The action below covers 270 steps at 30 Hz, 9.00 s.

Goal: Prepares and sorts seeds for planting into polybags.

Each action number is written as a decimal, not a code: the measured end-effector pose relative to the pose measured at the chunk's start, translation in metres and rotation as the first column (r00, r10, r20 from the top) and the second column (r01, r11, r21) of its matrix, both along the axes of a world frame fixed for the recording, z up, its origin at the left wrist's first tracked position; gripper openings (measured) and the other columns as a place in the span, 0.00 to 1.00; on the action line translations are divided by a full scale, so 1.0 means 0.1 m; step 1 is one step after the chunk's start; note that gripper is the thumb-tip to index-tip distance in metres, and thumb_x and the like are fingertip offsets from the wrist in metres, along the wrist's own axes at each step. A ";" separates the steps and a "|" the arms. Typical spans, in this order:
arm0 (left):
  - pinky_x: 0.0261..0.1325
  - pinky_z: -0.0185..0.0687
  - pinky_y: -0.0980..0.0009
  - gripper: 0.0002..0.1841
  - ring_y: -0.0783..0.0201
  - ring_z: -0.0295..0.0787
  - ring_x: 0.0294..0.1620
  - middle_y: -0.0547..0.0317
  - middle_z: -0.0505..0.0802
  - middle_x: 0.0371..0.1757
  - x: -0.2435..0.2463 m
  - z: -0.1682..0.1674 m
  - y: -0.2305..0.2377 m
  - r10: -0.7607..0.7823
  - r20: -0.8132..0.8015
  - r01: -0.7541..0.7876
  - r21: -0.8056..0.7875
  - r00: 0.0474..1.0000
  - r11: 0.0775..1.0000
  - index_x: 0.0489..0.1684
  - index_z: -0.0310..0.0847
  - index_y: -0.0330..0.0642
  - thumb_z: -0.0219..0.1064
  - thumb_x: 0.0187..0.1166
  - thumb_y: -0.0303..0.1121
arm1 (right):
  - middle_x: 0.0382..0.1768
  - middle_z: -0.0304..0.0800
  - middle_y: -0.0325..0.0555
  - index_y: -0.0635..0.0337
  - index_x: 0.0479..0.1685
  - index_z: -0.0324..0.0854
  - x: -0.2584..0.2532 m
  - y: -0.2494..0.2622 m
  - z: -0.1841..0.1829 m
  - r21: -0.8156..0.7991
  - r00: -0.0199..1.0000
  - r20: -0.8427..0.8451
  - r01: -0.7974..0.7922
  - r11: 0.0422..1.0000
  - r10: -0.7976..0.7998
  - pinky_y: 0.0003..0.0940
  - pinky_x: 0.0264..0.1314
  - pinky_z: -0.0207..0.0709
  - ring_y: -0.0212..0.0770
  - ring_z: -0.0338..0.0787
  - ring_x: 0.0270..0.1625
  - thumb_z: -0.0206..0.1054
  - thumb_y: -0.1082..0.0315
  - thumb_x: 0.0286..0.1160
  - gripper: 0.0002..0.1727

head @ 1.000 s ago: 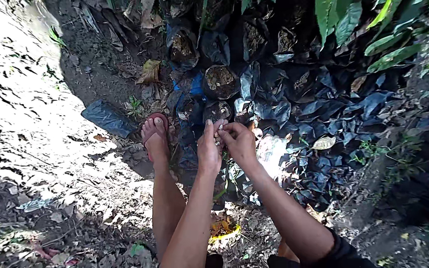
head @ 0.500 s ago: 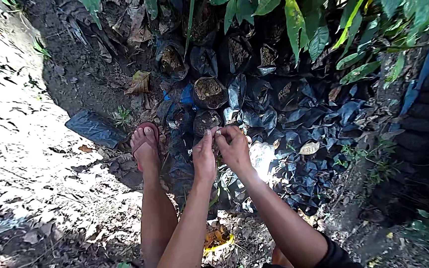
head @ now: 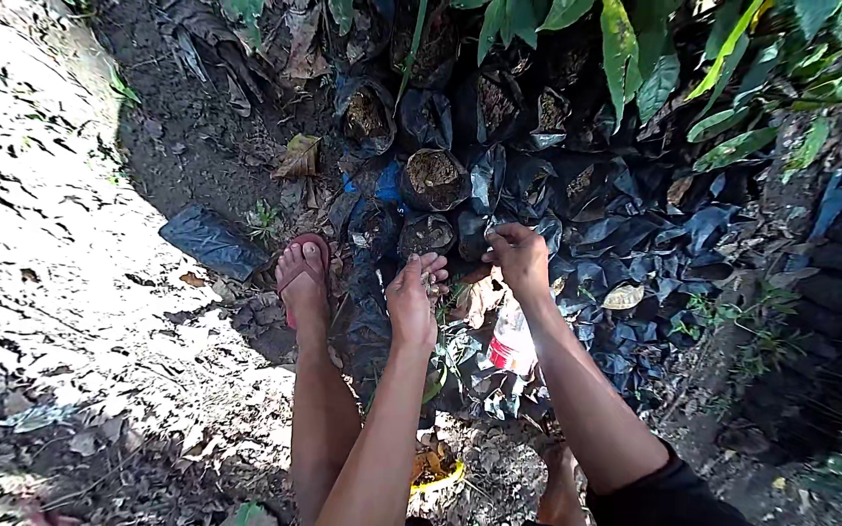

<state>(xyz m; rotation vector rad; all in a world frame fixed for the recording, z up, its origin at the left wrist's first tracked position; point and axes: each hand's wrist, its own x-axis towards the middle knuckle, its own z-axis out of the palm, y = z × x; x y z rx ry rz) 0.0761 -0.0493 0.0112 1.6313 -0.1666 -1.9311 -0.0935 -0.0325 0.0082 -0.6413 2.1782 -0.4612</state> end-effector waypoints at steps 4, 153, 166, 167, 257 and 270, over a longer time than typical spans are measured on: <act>0.40 0.86 0.68 0.24 0.62 0.91 0.37 0.51 0.95 0.45 0.02 0.02 -0.03 0.023 -0.029 -0.023 0.022 0.999 1.000 0.53 0.87 0.35 0.46 0.96 0.44 | 0.61 0.90 0.58 0.56 0.60 0.92 -0.14 -0.03 -0.26 0.165 0.946 -0.124 -0.278 0.946 0.300 0.61 0.69 0.80 0.58 0.90 0.62 0.65 0.68 0.84 0.14; 0.15 0.64 0.78 0.24 0.72 0.65 0.10 0.70 0.70 0.14 -0.35 -0.12 -0.02 -0.044 -0.197 0.073 0.144 0.979 0.987 0.20 0.70 0.54 0.48 0.93 0.52 | 0.51 0.90 0.66 0.71 0.44 0.85 -0.98 0.44 -0.77 0.375 0.844 -0.363 -0.255 0.891 0.395 0.61 0.62 0.82 0.64 0.91 0.58 0.62 0.71 0.78 0.10; 0.17 0.66 0.77 0.24 0.71 0.68 0.11 0.70 0.72 0.13 -0.35 -0.14 -0.04 -0.068 -0.203 0.095 0.129 0.977 0.987 0.21 0.71 0.53 0.47 0.93 0.49 | 0.48 0.93 0.63 0.67 0.41 0.88 -1.03 0.33 -0.80 0.412 0.881 -0.340 -0.177 0.894 0.330 0.63 0.61 0.82 0.63 0.92 0.57 0.65 0.72 0.74 0.08; 0.17 0.67 0.77 0.23 0.72 0.68 0.12 0.70 0.72 0.13 -0.33 -0.14 -0.04 -0.073 -0.199 0.100 0.132 0.977 0.986 0.21 0.71 0.54 0.47 0.93 0.49 | 0.48 0.93 0.62 0.66 0.40 0.88 -1.00 0.33 -0.84 0.404 0.886 -0.361 -0.132 0.905 0.290 0.63 0.60 0.82 0.62 0.92 0.57 0.65 0.72 0.74 0.08; 0.68 0.85 0.60 0.40 0.57 0.90 0.66 0.50 0.91 0.67 -0.42 -0.18 0.18 -0.304 -0.315 0.316 -0.014 0.899 0.949 0.73 0.78 0.40 0.30 0.92 0.62 | 0.49 0.91 0.49 0.61 0.52 0.92 -0.20 0.69 0.41 -0.272 0.940 -0.170 -0.334 0.903 0.296 0.37 0.50 0.88 0.39 0.91 0.46 0.68 0.73 0.76 0.11; 0.66 0.86 0.60 0.40 0.57 0.91 0.63 0.47 0.92 0.63 -0.61 -0.21 0.28 -0.392 -0.220 0.390 -0.053 0.894 0.919 0.75 0.71 0.34 0.23 0.92 0.58 | 0.48 0.93 0.47 0.58 0.51 0.89 -0.33 0.73 0.25 -0.161 0.987 0.057 -0.141 0.977 0.152 0.43 0.56 0.87 0.41 0.93 0.48 0.69 0.62 0.78 0.12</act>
